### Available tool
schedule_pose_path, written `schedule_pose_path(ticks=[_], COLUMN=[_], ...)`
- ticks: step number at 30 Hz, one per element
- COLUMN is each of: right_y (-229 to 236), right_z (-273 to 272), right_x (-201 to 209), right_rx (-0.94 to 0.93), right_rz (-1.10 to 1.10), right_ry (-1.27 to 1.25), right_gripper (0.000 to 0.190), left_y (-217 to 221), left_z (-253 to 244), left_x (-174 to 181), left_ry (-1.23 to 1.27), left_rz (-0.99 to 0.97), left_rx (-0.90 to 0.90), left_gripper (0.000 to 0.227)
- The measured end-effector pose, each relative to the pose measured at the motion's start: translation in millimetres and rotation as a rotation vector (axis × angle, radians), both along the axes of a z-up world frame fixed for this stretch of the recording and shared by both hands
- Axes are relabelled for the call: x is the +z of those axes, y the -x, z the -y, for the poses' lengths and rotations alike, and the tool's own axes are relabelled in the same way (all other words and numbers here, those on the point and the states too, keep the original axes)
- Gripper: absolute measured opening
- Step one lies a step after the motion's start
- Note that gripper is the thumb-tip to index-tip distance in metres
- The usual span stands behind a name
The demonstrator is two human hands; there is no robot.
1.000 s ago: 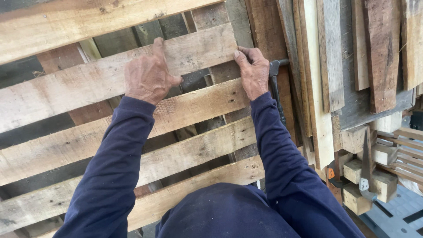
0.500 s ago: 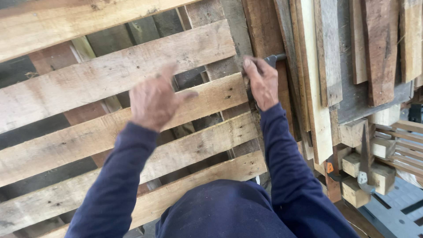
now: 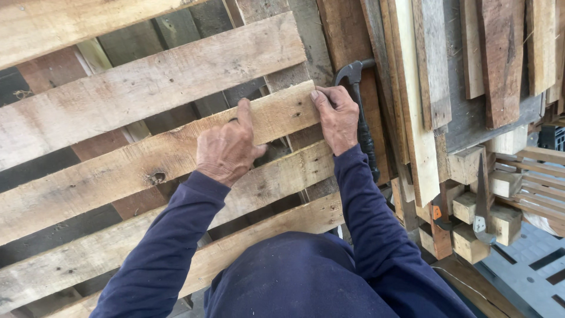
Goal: The person assembles a wooden pallet by placing wooden slats onto a frame and securing them with nails using a hammer. The person repeatedly picks up nails, positions slats, and hammers them into place.
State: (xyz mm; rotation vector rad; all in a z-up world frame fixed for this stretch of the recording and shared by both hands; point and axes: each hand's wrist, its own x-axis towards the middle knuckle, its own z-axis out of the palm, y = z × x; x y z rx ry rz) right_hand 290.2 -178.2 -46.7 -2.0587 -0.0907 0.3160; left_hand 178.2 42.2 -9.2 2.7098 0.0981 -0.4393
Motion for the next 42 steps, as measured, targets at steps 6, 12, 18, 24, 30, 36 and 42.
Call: schedule_pose_path(ticks=[6, 12, 18, 24, 30, 36, 42], right_y=[-7, 10, 81, 105, 106, 104, 109], right_z=[5, 52, 83, 77, 78, 77, 75], right_x=[-5, 13, 22, 14, 12, 5, -1], right_rx=[-0.003, 0.036, 0.087, -0.027, -0.068, -0.09, -0.114], right_rz=[-0.124, -0.27, -0.093, 0.041, 0.054, 0.04, 0.097], right_ry=[-0.071, 0.073, 0.14, 0.087, 0.067, 0.034, 0.02], right_gripper=[0.025, 0.031, 0.026, 0.023, 0.021, 0.021, 0.02], left_y=[-3, 32, 94, 106, 101, 101, 101], left_z=[-6, 4, 33, 40, 44, 44, 42], left_x=[4, 13, 15, 10, 15, 19, 23], left_ry=[0.052, 0.153, 0.141, 0.077, 0.038, 0.083, 0.1], left_rz=[0.028, -0.157, -0.145, -0.136, -0.134, -0.093, -0.057], left_rx=[0.035, 0.086, 0.029, -0.014, -0.035, 0.023, 0.056], left_gripper=[0.105, 0.09, 0.105, 0.104, 0.1, 0.104, 0.106])
